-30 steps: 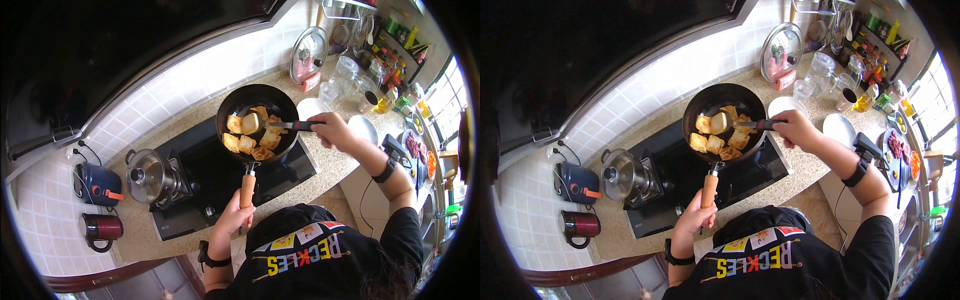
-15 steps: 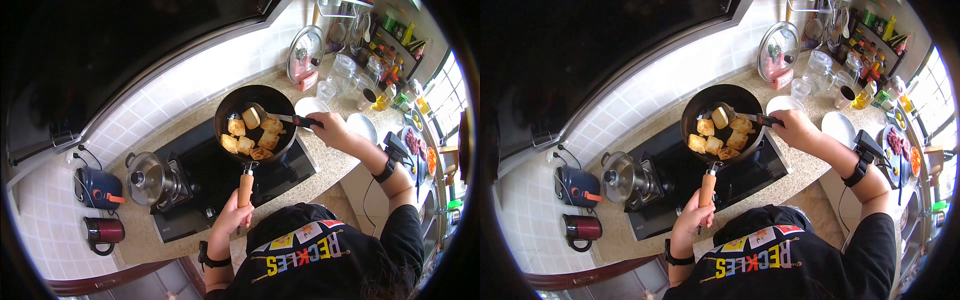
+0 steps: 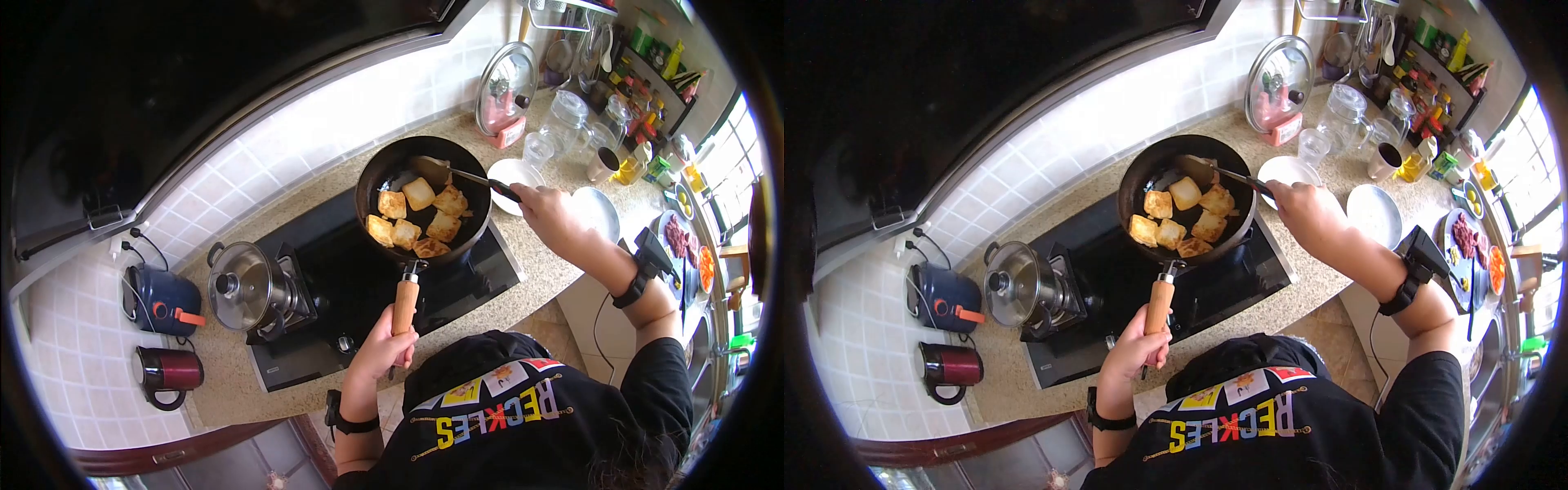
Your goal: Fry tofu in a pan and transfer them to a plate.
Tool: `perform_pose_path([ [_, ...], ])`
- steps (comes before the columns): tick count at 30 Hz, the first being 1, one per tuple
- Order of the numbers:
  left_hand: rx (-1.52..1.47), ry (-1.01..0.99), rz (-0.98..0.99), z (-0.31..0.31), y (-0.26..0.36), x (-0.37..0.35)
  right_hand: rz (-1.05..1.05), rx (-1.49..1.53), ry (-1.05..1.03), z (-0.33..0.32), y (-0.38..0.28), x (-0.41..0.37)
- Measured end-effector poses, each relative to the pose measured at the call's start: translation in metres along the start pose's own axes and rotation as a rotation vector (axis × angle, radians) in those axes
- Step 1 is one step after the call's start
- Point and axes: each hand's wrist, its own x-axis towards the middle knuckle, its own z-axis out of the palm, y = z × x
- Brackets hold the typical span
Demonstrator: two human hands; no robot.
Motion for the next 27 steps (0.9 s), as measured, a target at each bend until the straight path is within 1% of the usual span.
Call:
perform_pose_path([
  [2, 0.004, -0.012, 0.003, 0.000, -0.001, 0.000, -0.021, -0.033, -0.007, 0.003, 0.000, -0.007],
  [5, 0.006, -0.015, 0.002, 0.000, -0.004, 0.000, -0.132, -0.097, 0.012, -0.003, -0.007, -0.020],
  [9, 0.023, -0.008, 0.002, 0.000, -0.003, 0.000, -0.151, -0.141, 0.007, 0.003, -0.007, -0.028],
  [11, -0.009, -0.004, 0.003, 0.001, -0.002, 0.000, -0.189, -0.063, -0.037, 0.008, -0.007, -0.028],
  [15, -0.009, -0.004, 0.004, 0.001, 0.000, 0.000, -0.158, -0.007, -0.082, -0.020, -0.017, -0.031],
  [17, -0.009, -0.011, 0.010, -0.001, -0.001, 0.001, -0.098, 0.051, 0.026, -0.022, -0.010, -0.029],
  [21, -0.002, -0.026, 0.006, -0.002, -0.004, 0.002, -0.038, 0.085, 0.074, -0.030, -0.014, -0.031],
  [23, 0.003, -0.006, 0.010, 0.000, -0.002, 0.000, -0.111, 0.197, 0.120, -0.029, -0.010, -0.031],
  [24, 0.003, -0.007, 0.008, 0.000, -0.002, 0.000, -0.110, 0.198, 0.120, -0.026, -0.010, -0.031],
  [26, 0.004, 0.000, 0.003, 0.001, -0.001, 0.000, -0.237, 0.319, 0.155, -0.020, -0.010, -0.028],
  [27, 0.004, 0.002, 0.003, 0.001, -0.002, 0.000, -0.243, 0.327, 0.123, -0.019, -0.013, -0.028],
])
